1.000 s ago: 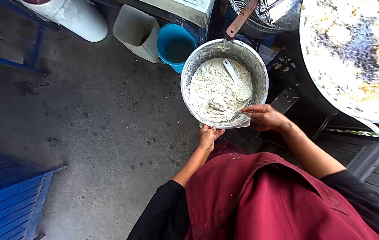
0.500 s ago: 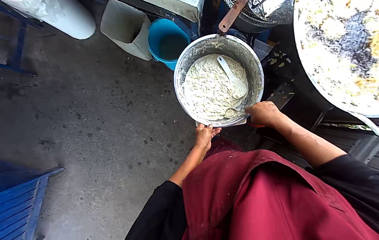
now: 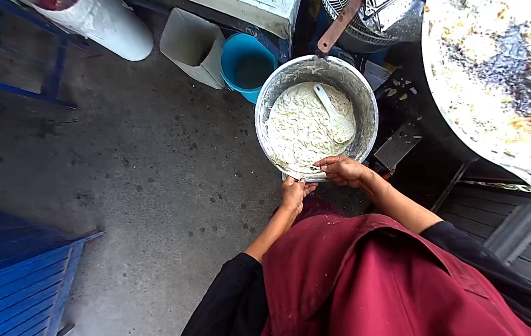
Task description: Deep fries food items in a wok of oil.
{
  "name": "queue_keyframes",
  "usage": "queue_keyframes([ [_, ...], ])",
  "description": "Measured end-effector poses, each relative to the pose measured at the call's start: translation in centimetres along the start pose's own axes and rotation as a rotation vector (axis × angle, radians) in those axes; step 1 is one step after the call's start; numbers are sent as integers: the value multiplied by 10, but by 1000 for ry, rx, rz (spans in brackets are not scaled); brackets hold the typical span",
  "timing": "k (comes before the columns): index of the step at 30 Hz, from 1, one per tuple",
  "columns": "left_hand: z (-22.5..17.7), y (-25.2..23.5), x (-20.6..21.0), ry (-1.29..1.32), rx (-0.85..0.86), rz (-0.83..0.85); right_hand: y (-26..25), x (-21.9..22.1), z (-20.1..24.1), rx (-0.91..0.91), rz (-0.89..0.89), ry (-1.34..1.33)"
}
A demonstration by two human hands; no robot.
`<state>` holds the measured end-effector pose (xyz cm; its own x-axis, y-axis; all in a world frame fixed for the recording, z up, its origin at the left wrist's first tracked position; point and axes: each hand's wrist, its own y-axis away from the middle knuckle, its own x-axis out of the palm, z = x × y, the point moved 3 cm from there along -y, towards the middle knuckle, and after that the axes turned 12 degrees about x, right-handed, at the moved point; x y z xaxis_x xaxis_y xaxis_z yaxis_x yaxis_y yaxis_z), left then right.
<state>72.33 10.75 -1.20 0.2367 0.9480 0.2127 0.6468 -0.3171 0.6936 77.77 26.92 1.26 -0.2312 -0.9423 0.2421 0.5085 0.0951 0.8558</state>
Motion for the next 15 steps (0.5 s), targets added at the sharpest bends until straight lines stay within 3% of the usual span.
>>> queue_keyframes([
  [4,6,3,-10,-39,30,36,10,2,2,-51,105,-144],
  [9,-1,0,-13,-56,68,103,67,-22,34,-291,69,-381],
  [15,-7,-4,-17,-92,12,99,140,-76,106,-538,-438,-495],
])
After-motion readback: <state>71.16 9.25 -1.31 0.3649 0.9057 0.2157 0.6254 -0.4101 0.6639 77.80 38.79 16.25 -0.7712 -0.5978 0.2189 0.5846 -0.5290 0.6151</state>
